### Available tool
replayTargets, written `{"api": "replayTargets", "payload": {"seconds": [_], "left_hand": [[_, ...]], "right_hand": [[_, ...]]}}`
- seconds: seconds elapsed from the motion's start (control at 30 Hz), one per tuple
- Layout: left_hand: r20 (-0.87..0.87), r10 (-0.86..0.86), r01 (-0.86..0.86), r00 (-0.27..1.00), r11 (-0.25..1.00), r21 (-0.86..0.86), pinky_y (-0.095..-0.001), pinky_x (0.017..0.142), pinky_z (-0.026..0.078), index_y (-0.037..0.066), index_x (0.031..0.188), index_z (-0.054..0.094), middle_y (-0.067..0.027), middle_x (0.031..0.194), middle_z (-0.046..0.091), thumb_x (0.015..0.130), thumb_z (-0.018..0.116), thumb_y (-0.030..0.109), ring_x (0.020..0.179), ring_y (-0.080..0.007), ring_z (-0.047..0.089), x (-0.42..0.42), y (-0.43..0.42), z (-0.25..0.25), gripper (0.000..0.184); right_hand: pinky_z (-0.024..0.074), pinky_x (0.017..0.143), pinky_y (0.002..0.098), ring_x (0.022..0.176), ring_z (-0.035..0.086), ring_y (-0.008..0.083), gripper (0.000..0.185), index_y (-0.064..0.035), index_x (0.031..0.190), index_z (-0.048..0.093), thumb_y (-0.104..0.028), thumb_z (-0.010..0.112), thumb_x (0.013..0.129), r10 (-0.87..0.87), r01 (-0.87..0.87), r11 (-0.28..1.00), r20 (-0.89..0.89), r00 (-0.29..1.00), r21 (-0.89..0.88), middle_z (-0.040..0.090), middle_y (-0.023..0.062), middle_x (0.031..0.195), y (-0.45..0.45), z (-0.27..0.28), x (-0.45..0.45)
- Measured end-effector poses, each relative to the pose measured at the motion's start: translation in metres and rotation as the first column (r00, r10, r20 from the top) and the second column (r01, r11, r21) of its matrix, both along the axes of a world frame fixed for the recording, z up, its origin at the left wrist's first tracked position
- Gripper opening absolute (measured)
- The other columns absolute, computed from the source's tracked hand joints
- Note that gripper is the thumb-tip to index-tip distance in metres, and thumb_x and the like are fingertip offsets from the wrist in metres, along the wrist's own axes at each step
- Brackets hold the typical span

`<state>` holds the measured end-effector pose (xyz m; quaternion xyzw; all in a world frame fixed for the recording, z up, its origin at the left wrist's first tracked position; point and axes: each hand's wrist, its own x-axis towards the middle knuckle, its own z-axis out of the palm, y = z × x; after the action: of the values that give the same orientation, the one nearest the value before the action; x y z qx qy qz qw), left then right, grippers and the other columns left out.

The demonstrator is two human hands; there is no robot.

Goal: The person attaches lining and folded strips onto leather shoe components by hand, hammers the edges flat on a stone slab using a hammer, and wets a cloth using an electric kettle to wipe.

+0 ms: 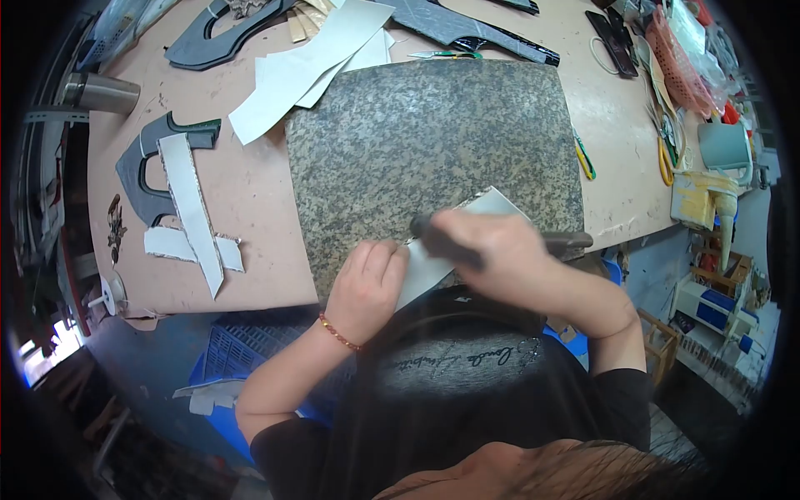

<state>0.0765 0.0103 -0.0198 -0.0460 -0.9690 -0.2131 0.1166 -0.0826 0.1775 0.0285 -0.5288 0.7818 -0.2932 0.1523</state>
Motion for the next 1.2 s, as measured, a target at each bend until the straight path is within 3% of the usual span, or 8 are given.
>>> {"api": "replayTargets", "payload": {"seconds": [0.17, 0.23, 0.3, 0.37, 0.47, 0.67, 0.93, 1.2], "left_hand": [[0.029, 0.060, -0.062, 0.998, 0.994, 0.090, -0.0376, 0.074, 0.052, -0.001, 0.099, 0.065, -0.0140, 0.094, 0.059, 0.076, 0.061, -0.003, 0.083, -0.0301, 0.060, 0.040, -0.011, 0.004, 0.023], [0.020, 0.076, -0.077, 0.997, 0.994, 0.072, -0.0375, 0.073, 0.051, -0.001, 0.097, 0.065, -0.0134, 0.093, 0.059, 0.075, 0.061, -0.003, 0.083, -0.0296, 0.060, 0.041, -0.008, 0.004, 0.023], [0.037, 0.091, -0.093, 0.995, 0.994, 0.057, -0.0371, 0.073, 0.051, -0.001, 0.099, 0.065, -0.0131, 0.092, 0.059, 0.074, 0.061, -0.003, 0.083, -0.0293, 0.059, 0.039, -0.005, 0.006, 0.024], [0.067, 0.094, -0.097, 0.993, 0.994, 0.044, -0.0371, 0.074, 0.051, -0.001, 0.100, 0.064, -0.0131, 0.092, 0.059, 0.074, 0.061, -0.003, 0.084, -0.0295, 0.059, 0.041, -0.005, 0.007, 0.026], [0.098, 0.078, -0.088, 0.992, 0.991, 0.101, -0.0375, 0.076, 0.051, 0.000, 0.103, 0.063, -0.0135, 0.092, 0.058, 0.075, 0.060, -0.003, 0.086, -0.0306, 0.059, 0.037, -0.008, 0.009, 0.028], [-0.049, 0.016, -0.005, 0.999, 0.978, 0.209, -0.0393, 0.079, 0.051, 0.000, 0.111, 0.062, -0.0138, 0.095, 0.060, 0.077, 0.060, -0.002, 0.088, -0.0313, 0.059, -0.051, 0.011, -0.005, 0.034], [-0.063, 0.051, -0.032, 0.997, 0.962, 0.272, -0.0399, 0.077, 0.052, -0.001, 0.107, 0.064, -0.0124, 0.093, 0.063, 0.076, 0.075, -0.001, 0.087, -0.0305, 0.063, -0.044, 0.005, -0.012, 0.033], [-0.032, 0.103, -0.089, 0.994, 0.954, 0.285, -0.0374, 0.074, 0.052, 0.000, 0.104, 0.068, -0.0114, 0.092, 0.063, 0.076, 0.071, -0.004, 0.085, -0.0281, 0.062, -0.038, 0.009, -0.010, 0.028]], "right_hand": [[0.0546, 0.059, 0.0456, 0.071, 0.070, 0.0328, 0.024, -0.0129, 0.101, 0.057, -0.014, 0.069, 0.081, -0.043, 0.022, 0.968, 0.078, 0.996, 0.248, 0.070, 0.0106, 0.085, -0.005, 0.002, -0.012], [0.0543, 0.058, 0.0447, 0.070, 0.070, 0.0322, 0.023, -0.0100, 0.101, 0.056, -0.012, 0.068, 0.081, 0.010, -0.003, 0.989, -0.051, 0.999, 0.145, 0.069, 0.0098, 0.083, -0.009, 0.004, -0.016], [0.0539, 0.055, 0.0427, 0.068, 0.070, 0.0301, 0.018, -0.0070, 0.097, 0.055, -0.009, 0.064, 0.082, 0.090, -0.087, 0.996, 0.066, 0.994, -0.037, 0.068, 0.0093, 0.081, -0.020, 0.004, 0.007], [0.0546, 0.061, 0.0465, 0.072, 0.070, 0.0343, 0.018, -0.0098, 0.100, 0.056, -0.014, 0.065, 0.084, 0.203, -0.209, 0.966, 0.054, 0.978, 0.150, 0.069, 0.0108, 0.080, -0.024, -0.006, 0.034], [0.0540, 0.063, 0.0486, 0.072, 0.069, 0.0376, 0.018, -0.0145, 0.103, 0.061, -0.026, 0.068, 0.091, -0.017, -0.068, 0.958, 0.295, 0.955, 0.277, 0.069, 0.0135, 0.078, -0.015, 0.006, 0.006], [0.0529, 0.059, 0.0435, 0.071, 0.067, 0.0367, 0.018, -0.0110, 0.100, 0.062, -0.023, 0.071, 0.090, -0.192, 0.194, 0.980, -0.047, 0.980, 0.044, 0.067, 0.0131, 0.077, 0.011, 0.024, -0.030], [0.0541, 0.060, 0.0426, 0.072, 0.069, 0.0359, 0.024, -0.0081, 0.103, 0.061, -0.024, 0.073, 0.089, -0.313, 0.315, 0.949, -0.056, 0.948, 0.024, 0.069, 0.0131, 0.080, 0.024, -0.009, -0.024], [0.0532, 0.059, 0.0432, 0.072, 0.068, 0.0360, 0.018, -0.0100, 0.101, 0.063, -0.023, 0.071, 0.090, -0.256, 0.257, 0.959, -0.030, 0.966, 0.119, 0.068, 0.0136, 0.080, 0.018, 0.004, -0.033]]}}
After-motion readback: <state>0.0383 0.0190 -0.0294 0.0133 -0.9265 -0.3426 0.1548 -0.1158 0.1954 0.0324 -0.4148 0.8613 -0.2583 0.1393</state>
